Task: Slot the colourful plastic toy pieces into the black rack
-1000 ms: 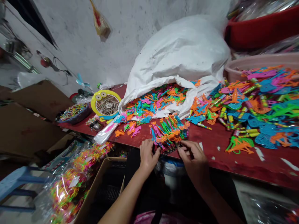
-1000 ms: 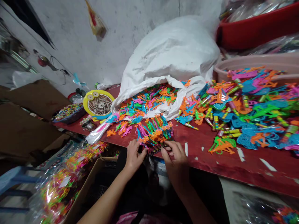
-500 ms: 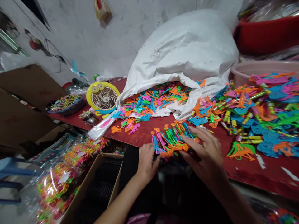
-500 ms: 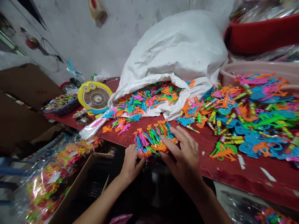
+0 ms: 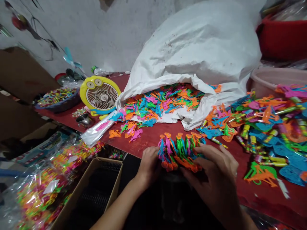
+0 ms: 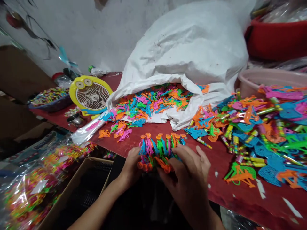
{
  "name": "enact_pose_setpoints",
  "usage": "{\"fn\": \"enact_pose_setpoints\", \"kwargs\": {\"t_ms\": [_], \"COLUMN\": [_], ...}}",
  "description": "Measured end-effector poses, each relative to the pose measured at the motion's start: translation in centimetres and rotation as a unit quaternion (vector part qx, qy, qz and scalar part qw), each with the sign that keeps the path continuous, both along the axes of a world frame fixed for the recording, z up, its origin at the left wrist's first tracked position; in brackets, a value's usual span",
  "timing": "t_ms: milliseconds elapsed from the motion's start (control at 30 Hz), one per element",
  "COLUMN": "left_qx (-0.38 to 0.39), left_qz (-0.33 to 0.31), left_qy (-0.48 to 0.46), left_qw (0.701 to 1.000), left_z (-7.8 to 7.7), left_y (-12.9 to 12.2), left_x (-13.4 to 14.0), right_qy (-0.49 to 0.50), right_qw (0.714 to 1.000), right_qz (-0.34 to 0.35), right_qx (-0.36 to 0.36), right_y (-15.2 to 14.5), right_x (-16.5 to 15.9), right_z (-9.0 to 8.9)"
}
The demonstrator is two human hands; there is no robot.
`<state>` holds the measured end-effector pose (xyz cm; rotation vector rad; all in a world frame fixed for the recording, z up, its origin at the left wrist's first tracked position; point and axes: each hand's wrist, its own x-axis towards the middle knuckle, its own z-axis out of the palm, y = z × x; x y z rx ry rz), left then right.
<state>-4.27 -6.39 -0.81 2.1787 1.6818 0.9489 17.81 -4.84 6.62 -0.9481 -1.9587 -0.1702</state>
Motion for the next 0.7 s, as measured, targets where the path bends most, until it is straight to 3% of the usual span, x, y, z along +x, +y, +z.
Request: {"fn": "enact_pose_setpoints", "kwargs": {"t_ms": [233, 400, 700], "left_qx": [0.026, -0.006, 0.037], "left_qz": [0.010, 0.015, 0.083], "left_qy": [0.003, 0.035, 0.106], "left_qw": [1.000, 0.999, 0.990], "left_z": [0.7, 1.0, -0.4], "left_y": [-0.8, -1.6, -1.9], "left_x": [1.0, 1.9, 3.1], "right_qy": [-0.024, -0.062, -0.037], "right_qw": [0.998, 0.994, 0.996], "right_qz": [-0.064, -0.088, -0.075], "right_qx": [0.016, 0.017, -0.019], "right_y": [0.6, 0.5, -0.2], "right_x": [0.0, -0.1, -0.2], "right_z": [-0.7, -0.9, -0.5]}}
